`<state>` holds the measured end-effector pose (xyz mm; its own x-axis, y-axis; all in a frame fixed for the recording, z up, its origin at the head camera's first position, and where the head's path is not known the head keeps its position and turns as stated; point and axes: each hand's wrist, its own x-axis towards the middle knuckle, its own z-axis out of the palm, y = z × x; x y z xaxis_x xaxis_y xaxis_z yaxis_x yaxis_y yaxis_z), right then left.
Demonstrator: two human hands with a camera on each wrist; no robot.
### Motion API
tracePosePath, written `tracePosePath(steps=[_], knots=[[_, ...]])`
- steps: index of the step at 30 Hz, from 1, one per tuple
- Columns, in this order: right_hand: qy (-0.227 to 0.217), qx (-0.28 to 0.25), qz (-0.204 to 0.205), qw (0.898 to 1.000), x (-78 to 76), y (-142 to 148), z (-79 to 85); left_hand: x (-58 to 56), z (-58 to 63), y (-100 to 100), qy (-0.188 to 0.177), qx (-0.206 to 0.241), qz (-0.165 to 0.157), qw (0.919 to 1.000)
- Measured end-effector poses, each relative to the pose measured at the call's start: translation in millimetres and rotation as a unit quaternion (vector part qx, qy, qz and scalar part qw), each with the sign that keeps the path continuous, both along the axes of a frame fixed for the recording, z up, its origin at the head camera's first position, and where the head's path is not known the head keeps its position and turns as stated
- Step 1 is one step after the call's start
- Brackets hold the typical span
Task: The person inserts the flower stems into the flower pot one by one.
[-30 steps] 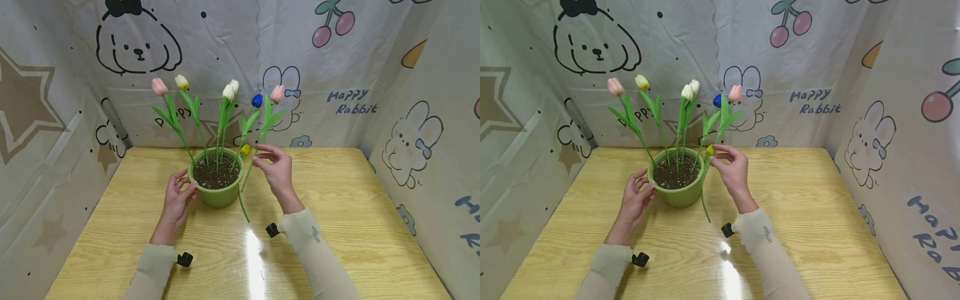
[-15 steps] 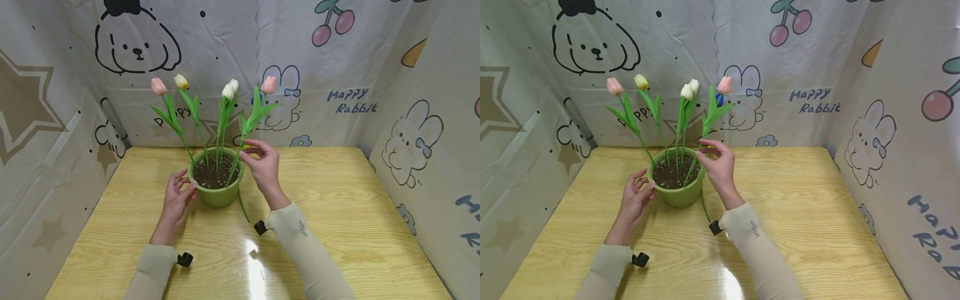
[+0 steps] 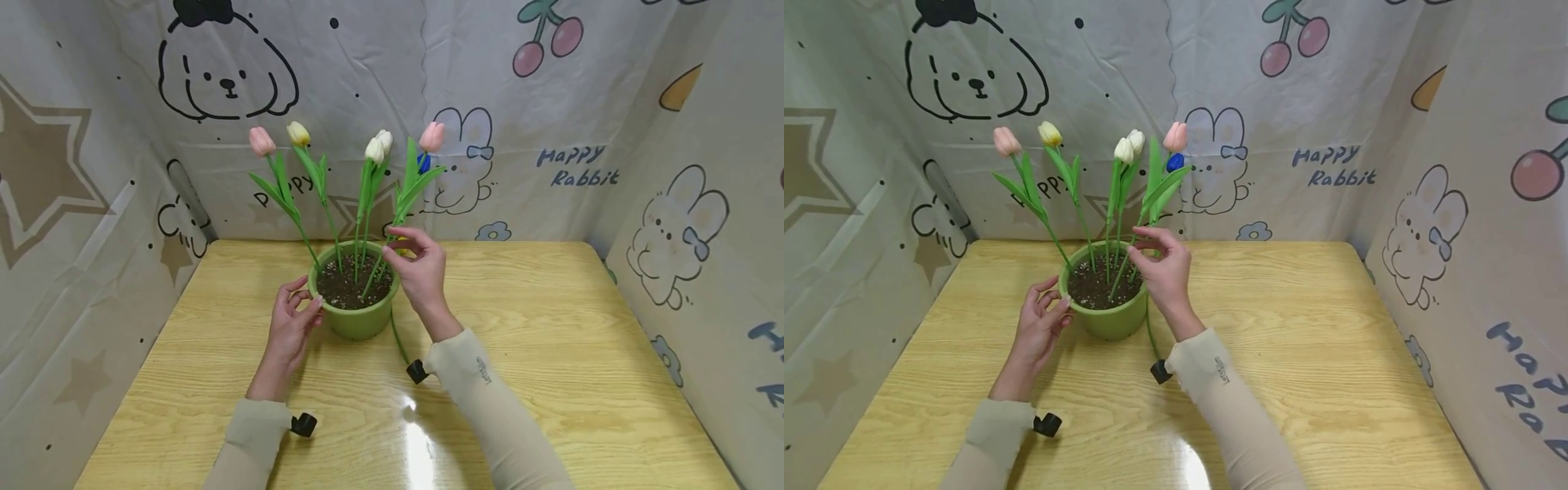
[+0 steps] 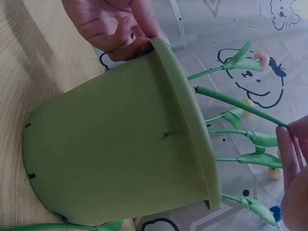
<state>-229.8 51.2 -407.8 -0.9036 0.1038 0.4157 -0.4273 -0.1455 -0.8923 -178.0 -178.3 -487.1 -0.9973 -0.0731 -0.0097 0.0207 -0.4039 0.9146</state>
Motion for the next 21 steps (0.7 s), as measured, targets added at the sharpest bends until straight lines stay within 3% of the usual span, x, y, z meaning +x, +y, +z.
tracePosePath(steps=[21], knots=[[0.052,0.037,-0.013,0.998,-6.7,-20.6,-12.3,0.1,1.1,0.5,-0.002,0.009,0.003,0.9999]])
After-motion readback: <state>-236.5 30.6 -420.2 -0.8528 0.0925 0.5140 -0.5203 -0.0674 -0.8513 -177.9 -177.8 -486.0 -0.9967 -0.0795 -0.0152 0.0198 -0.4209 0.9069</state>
